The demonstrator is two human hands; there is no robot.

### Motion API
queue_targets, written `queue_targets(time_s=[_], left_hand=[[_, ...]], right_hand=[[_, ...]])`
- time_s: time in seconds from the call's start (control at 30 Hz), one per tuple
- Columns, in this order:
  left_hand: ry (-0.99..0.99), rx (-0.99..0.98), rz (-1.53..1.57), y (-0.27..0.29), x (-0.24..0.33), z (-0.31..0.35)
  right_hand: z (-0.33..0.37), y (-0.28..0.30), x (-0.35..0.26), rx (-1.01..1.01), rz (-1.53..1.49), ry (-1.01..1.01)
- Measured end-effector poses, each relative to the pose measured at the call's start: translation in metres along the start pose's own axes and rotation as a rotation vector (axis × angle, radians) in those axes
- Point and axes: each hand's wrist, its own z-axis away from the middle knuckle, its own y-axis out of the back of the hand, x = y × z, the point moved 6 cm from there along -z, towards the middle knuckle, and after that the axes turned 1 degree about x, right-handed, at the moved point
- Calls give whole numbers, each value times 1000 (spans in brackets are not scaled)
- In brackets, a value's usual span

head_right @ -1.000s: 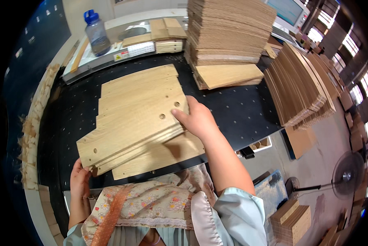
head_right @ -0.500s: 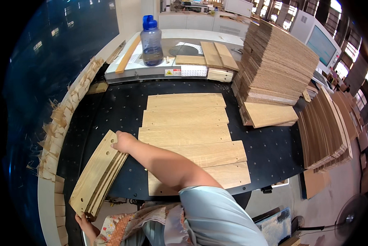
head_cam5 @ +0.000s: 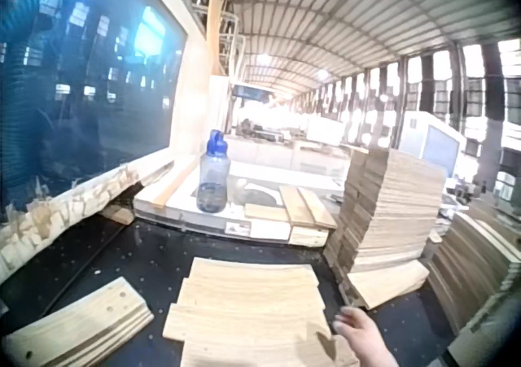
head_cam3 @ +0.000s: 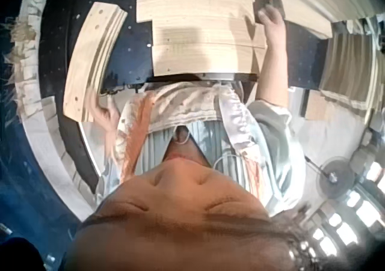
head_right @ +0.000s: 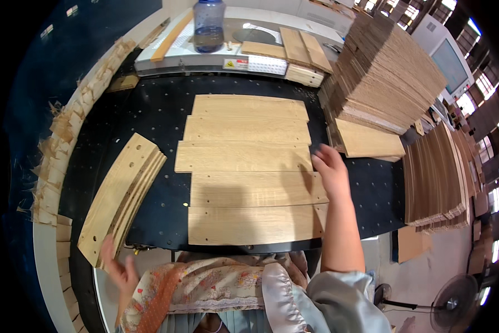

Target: The person labels wooden panels by hand using adhesive stickers and stacks them on a table and in a crate.

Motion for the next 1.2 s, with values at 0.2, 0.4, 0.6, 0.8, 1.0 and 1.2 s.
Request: queue_targets(time_s=[0.2,0.4,0.6,0.8,1.0,1.2], left_hand=[[16,-776,-142,-125,38,-20],[115,-752,141,-132,39,-21],[25,-492,76,-143,52,-78],[171,-575,101,-187,9,-90],[523,-652,465,-197,8,-82],[392,-367,601,-185,-2,-124]], right_hand=[[113,86,44,153,610,-152],[155,62,51,252,450,5],[98,55,23,278,336,136],[52,47,42,230,659,192],[47,42,53,167,532,-29],[34,18,-17,194,560,160]])
